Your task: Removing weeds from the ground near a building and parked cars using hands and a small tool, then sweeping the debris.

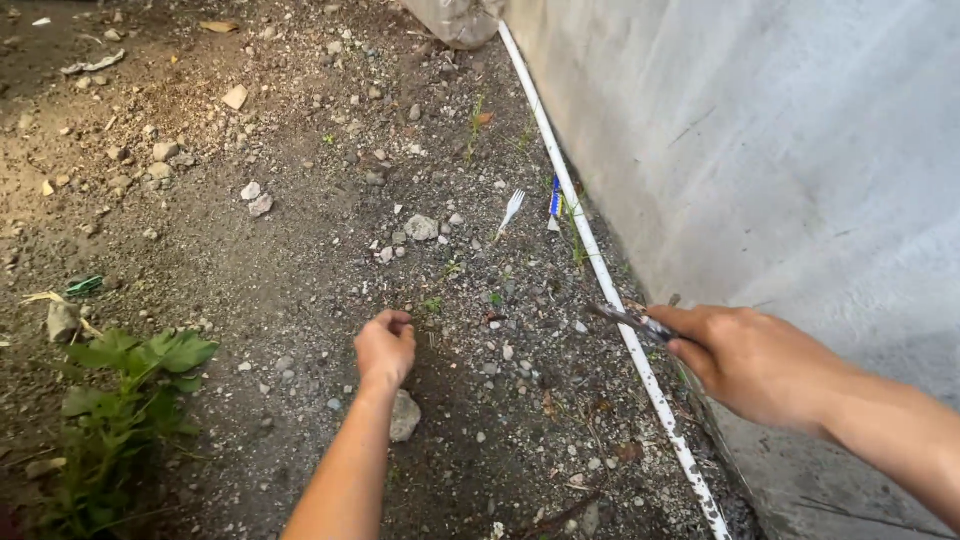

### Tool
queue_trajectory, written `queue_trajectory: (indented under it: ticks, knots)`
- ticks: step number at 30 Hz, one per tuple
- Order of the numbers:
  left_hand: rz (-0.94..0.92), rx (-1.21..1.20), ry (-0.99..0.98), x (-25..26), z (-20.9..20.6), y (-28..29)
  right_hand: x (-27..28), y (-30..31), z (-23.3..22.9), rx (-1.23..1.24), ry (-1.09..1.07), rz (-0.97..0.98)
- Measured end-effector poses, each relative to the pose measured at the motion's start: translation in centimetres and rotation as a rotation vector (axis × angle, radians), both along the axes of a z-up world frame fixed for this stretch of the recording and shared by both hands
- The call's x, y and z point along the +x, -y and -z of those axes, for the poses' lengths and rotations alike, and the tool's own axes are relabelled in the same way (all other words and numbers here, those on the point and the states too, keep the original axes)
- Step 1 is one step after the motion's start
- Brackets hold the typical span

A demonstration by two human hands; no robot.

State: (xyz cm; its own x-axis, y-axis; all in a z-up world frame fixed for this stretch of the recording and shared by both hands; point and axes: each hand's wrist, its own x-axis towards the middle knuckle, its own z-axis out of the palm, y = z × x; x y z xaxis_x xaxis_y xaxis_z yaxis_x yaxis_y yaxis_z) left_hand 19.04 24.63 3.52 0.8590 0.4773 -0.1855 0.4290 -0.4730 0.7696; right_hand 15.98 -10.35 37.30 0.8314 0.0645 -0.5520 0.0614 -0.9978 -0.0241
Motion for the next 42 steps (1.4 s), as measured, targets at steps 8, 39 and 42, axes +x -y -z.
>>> queue_trajectory:
  ticks: [8,39,42]
  knots:
    - [0.131,0.157,-0.109,3.0,-2.5,2.2,2.6,5.5,10.0,0.054,-0.151,0.087]
    - [0.055,0.259,0.344,11.8,-1.7,6.0,4.2,-2.8,26.4,0.675,-0.024,0.727]
    - [0.371,0.278,0.435,9.6,-1.4,7.4,4.2,-2.1,26.5,0.636,0.035,0.720]
